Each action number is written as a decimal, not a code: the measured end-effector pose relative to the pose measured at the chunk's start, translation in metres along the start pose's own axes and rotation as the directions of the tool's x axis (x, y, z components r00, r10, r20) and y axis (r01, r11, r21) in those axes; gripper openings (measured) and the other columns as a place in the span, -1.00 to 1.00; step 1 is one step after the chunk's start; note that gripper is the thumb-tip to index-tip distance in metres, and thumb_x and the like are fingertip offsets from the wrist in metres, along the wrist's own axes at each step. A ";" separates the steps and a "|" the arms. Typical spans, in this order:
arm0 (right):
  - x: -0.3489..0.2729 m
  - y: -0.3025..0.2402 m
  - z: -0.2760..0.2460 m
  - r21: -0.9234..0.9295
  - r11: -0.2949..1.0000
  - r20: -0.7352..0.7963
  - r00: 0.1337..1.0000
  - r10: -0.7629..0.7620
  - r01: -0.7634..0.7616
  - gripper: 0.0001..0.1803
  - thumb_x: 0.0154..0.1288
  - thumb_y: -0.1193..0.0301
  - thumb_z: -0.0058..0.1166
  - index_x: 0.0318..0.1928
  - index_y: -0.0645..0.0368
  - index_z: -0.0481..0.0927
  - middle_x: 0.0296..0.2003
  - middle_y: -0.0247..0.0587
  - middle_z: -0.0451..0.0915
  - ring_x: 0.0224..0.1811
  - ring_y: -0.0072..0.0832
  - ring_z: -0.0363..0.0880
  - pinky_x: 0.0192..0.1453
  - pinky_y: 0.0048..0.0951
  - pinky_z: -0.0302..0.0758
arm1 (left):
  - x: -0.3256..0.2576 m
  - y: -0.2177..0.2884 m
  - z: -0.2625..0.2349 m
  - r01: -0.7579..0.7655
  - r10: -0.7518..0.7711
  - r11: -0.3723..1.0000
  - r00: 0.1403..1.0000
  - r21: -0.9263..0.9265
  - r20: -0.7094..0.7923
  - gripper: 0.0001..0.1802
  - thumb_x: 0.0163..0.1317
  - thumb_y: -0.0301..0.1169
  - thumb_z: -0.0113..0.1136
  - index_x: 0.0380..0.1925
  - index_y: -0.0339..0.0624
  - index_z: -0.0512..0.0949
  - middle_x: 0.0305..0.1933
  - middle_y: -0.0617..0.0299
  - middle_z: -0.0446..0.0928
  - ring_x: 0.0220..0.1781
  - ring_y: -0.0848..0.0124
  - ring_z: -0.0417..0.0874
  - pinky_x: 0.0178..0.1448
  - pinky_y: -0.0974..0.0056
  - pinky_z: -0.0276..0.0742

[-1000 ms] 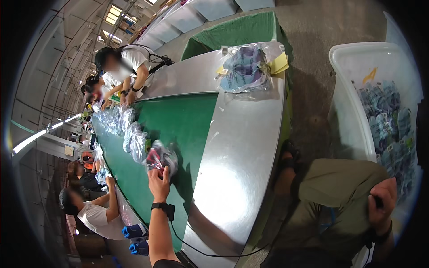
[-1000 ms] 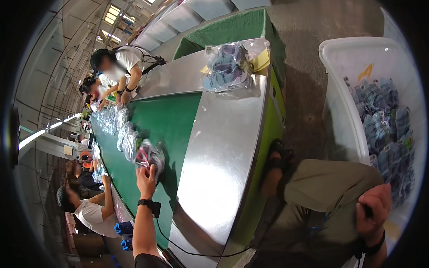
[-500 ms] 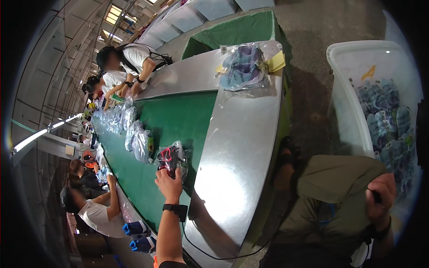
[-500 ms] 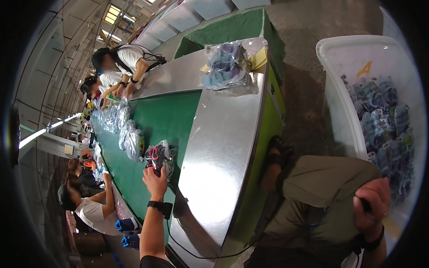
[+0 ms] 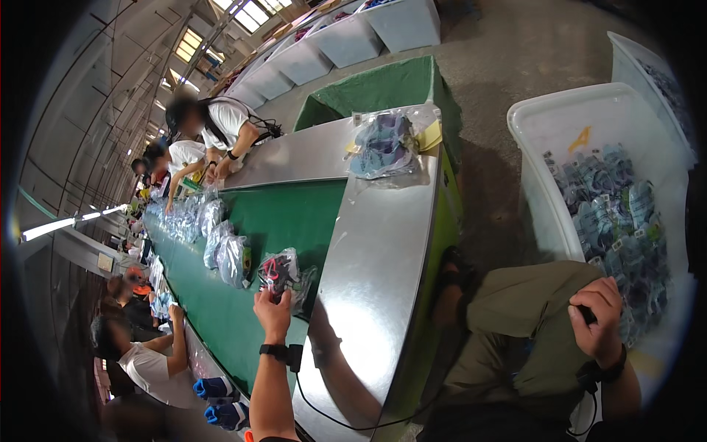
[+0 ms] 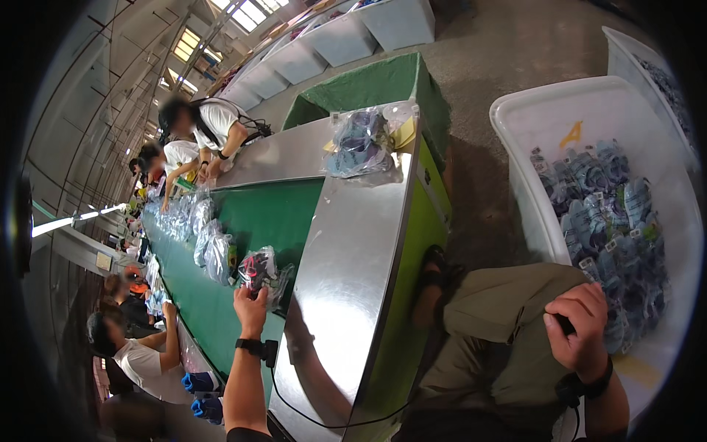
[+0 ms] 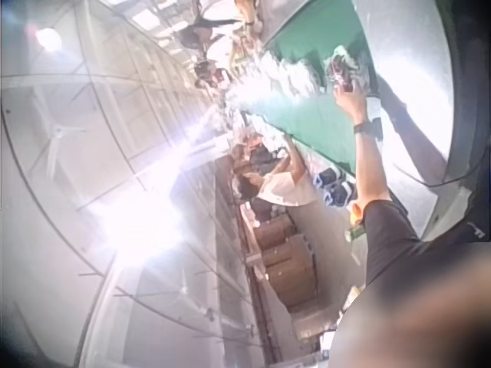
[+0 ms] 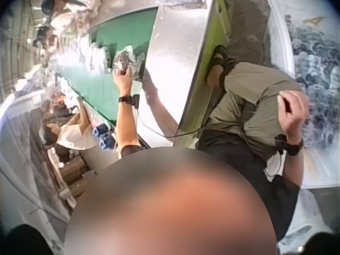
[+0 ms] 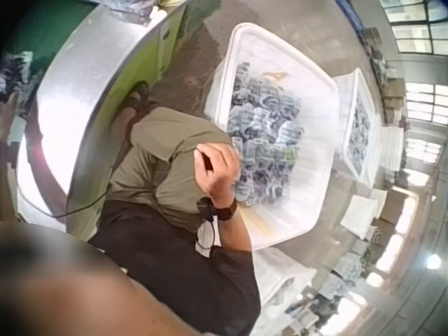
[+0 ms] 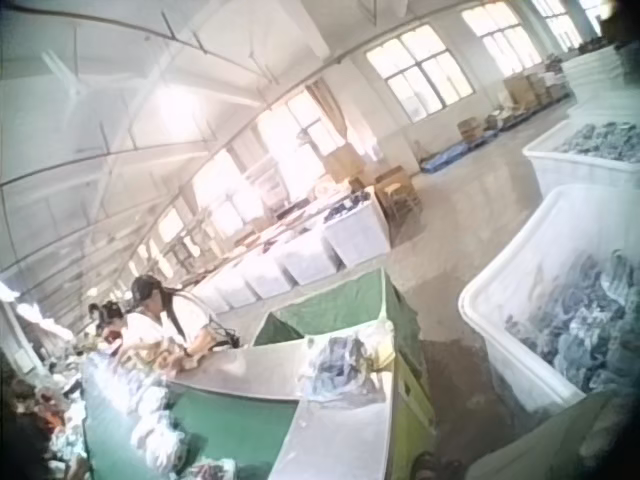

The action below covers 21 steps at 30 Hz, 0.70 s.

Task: The person sits on the floor next to a conveyor belt and a large white bin. They repeatedly pick up packaged footwear from the conveyor belt and place them into the bin. The person handles the items one by one, moving them from the belt to the bin in a repetitive sorting process.

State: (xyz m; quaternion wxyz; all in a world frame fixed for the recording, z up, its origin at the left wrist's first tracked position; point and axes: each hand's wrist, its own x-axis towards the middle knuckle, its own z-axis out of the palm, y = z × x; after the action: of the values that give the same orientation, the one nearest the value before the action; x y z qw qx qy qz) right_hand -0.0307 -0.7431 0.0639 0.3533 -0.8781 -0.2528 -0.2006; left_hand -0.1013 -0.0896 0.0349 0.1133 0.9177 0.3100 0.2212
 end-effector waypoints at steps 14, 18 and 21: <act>-0.002 0.002 0.001 0.018 0.996 -0.069 0.994 -0.087 0.089 -0.80 0.05 0.48 0.47 -0.30 -0.06 0.74 -0.34 -0.45 0.72 -0.31 -0.36 0.67 -0.13 -0.23 0.43 | -0.113 0.098 -0.019 -0.509 0.513 0.858 0.850 -0.065 0.122 -0.46 0.11 -0.34 0.58 0.06 -0.33 0.61 0.16 -0.16 0.56 0.26 -0.17 0.49 0.33 -0.13 0.42; -0.011 0.007 0.005 0.023 0.992 -0.100 0.988 -0.120 0.123 -0.84 0.29 0.33 0.38 -0.14 -0.11 0.71 -0.22 -0.47 0.68 -0.16 -0.39 0.67 -0.04 -0.23 0.47 | -0.111 0.102 -0.022 -0.655 0.646 0.741 0.756 0.149 0.111 0.05 0.09 0.15 0.62 0.32 -0.52 0.50 0.26 -0.41 0.60 0.28 -0.41 0.57 0.35 -0.36 0.46; -0.017 0.013 0.005 0.075 0.994 -0.051 0.995 -0.082 0.086 -0.85 0.35 0.35 0.32 -0.10 -0.03 0.68 -0.18 -0.41 0.65 -0.07 -0.36 0.63 0.07 -0.20 0.43 | -0.118 0.113 -0.029 -0.590 0.578 0.751 0.804 0.297 0.135 0.07 0.23 0.26 0.46 0.47 -0.35 0.40 0.37 -0.29 0.55 0.32 -0.29 0.58 0.33 -0.28 0.52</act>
State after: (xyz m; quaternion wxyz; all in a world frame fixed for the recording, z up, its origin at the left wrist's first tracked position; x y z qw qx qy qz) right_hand -0.0355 -0.7528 0.0447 0.3842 -0.8474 -0.2884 -0.2263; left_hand -0.1404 -0.2491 0.0601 -0.1086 0.9778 0.0379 0.1753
